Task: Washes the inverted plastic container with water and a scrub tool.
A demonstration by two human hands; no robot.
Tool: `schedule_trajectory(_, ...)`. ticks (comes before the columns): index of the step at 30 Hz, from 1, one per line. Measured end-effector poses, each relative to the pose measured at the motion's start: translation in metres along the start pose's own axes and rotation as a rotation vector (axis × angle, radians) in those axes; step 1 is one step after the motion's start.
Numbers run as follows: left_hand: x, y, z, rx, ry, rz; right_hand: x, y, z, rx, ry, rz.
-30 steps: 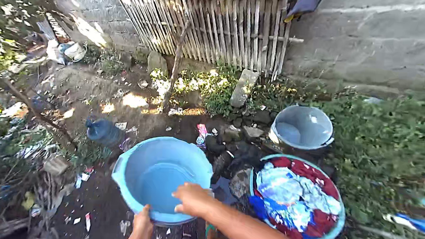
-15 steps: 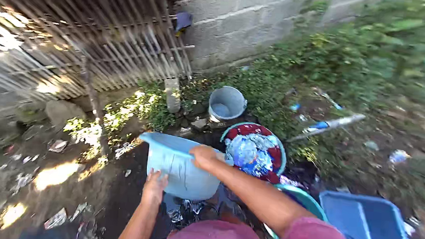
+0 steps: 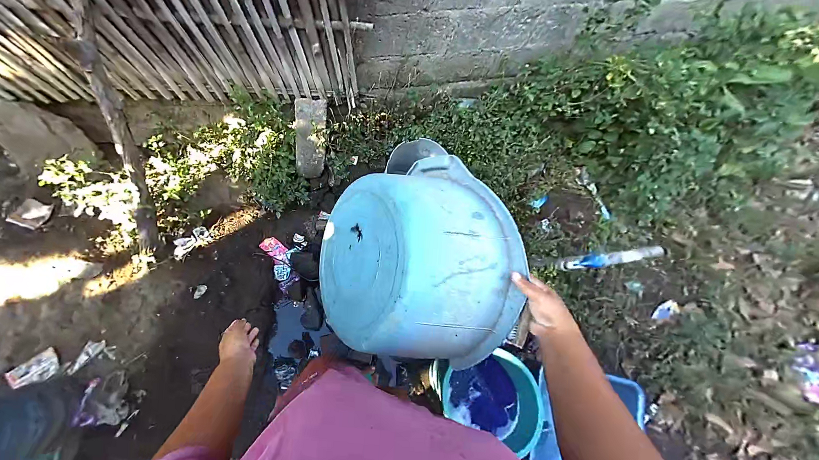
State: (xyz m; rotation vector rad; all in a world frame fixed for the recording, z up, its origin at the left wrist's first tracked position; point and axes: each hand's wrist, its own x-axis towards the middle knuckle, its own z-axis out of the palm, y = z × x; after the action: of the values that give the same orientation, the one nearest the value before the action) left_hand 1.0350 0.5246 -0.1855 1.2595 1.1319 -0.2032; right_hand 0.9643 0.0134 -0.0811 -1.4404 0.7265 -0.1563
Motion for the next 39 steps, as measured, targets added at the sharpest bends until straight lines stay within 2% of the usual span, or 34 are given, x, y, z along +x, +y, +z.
schedule_trajectory(6,-0.014,0.019,0.059,0.12,-0.059,0.08,0.045,-0.022,-0.004,0.156,0.005,-0.097)
schedule_trajectory(11,0.011,0.042,0.099,0.247,-0.027,0.088,0.071,-0.037,-0.012,0.225,0.083,-0.125)
schedule_trajectory(14,0.028,0.067,0.145,0.416,-0.097,0.231,0.09,-0.046,-0.01,0.185,0.175,-0.109)
schedule_trajectory(17,0.022,0.126,0.226,0.667,-0.309,0.58,0.115,-0.073,0.008,0.026,0.245,-0.043)
schedule_trajectory(20,0.001,0.201,0.332,0.867,-0.706,1.067,0.156,-0.111,0.039,-0.233,0.131,-0.02)
schedule_trajectory(24,-0.049,0.269,0.484,1.031,-1.076,1.72,0.225,-0.166,0.096,-0.762,-0.072,-0.193)
schedule_trajectory(26,-0.075,0.288,0.54,1.254,-1.198,1.892,0.254,-0.194,0.128,-1.01,-0.176,-0.324)
schedule_trajectory(27,-0.086,0.293,0.56,1.43,-1.268,1.868,0.265,-0.205,0.141,-1.112,-0.219,-0.391)
schedule_trajectory(29,-0.097,0.296,0.587,1.79,-1.362,1.649,0.281,-0.221,0.156,-1.248,-0.236,-0.486)
schedule_trajectory(31,-0.089,0.289,0.598,1.924,-1.355,1.433,0.284,-0.228,0.147,-1.281,-0.173,-0.508)
schedule_trajectory(33,-0.074,0.28,0.596,1.796,-1.213,1.337,0.271,-0.233,0.111,-1.256,-0.042,-0.482)
schedule_trajectory(35,-0.068,0.274,0.579,1.607,-1.012,1.287,0.242,-0.22,0.05,-1.141,0.189,-0.4)
schedule_trajectory(37,-0.07,0.264,0.549,1.382,-0.805,1.16,0.204,-0.187,-0.027,-0.974,0.452,-0.212)
schedule_trajectory(39,-0.081,0.246,0.519,1.082,-0.634,0.949,0.171,-0.14,-0.103,-0.754,0.658,0.04)
